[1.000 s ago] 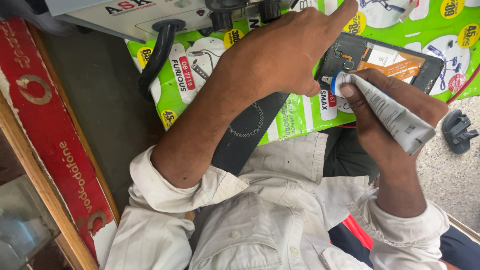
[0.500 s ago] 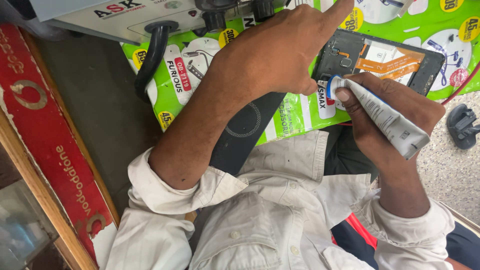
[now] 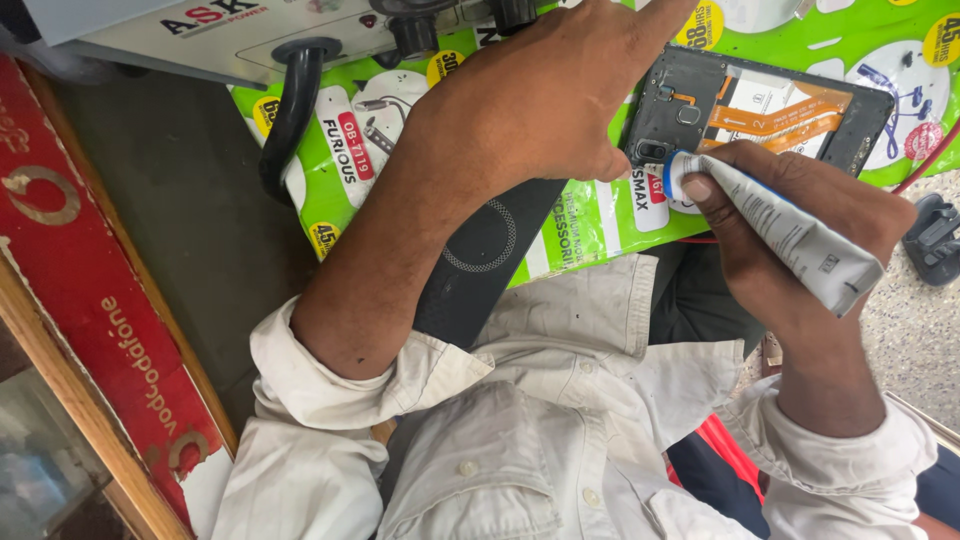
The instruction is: The person cleans the back of a disassembled smartphone with a sponge, then uses a screwdriver and a prying tool to remove screws and pry open the casing. They apply adhesive from a tube around the edges and place a new back cover onto the phone.
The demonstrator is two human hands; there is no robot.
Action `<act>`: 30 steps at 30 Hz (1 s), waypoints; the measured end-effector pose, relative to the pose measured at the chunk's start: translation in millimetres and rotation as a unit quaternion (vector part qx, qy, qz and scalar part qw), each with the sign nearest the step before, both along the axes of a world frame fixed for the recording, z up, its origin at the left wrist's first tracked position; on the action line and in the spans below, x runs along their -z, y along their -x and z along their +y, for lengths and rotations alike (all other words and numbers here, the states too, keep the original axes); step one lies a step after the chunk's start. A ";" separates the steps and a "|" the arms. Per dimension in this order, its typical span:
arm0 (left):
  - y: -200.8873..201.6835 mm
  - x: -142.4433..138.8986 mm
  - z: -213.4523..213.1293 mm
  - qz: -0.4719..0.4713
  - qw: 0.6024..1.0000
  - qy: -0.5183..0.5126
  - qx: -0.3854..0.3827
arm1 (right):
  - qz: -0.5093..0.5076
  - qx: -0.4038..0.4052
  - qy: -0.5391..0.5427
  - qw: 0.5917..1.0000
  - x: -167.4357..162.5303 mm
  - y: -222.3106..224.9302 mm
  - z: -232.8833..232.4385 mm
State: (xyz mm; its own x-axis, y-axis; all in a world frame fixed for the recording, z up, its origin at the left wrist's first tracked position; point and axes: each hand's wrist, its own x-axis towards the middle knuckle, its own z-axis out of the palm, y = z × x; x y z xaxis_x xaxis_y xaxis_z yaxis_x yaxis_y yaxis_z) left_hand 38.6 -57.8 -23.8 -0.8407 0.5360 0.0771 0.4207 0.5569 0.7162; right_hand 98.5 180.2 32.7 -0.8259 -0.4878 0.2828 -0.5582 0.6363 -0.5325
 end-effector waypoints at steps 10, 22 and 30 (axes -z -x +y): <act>-0.1 -6.2 -1.3 0.017 1.000 -0.008 0.003 | -0.011 0.015 -0.011 1.000 -4.5 1.4 11.9; -2.9 -21.0 -4.9 -0.057 0.998 0.036 0.001 | -0.052 0.063 -0.030 0.996 -5.9 -4.2 41.1; -3.2 -23.1 -8.2 -0.027 0.999 0.036 0.010 | -0.017 0.045 -0.072 0.996 -5.4 -3.0 67.2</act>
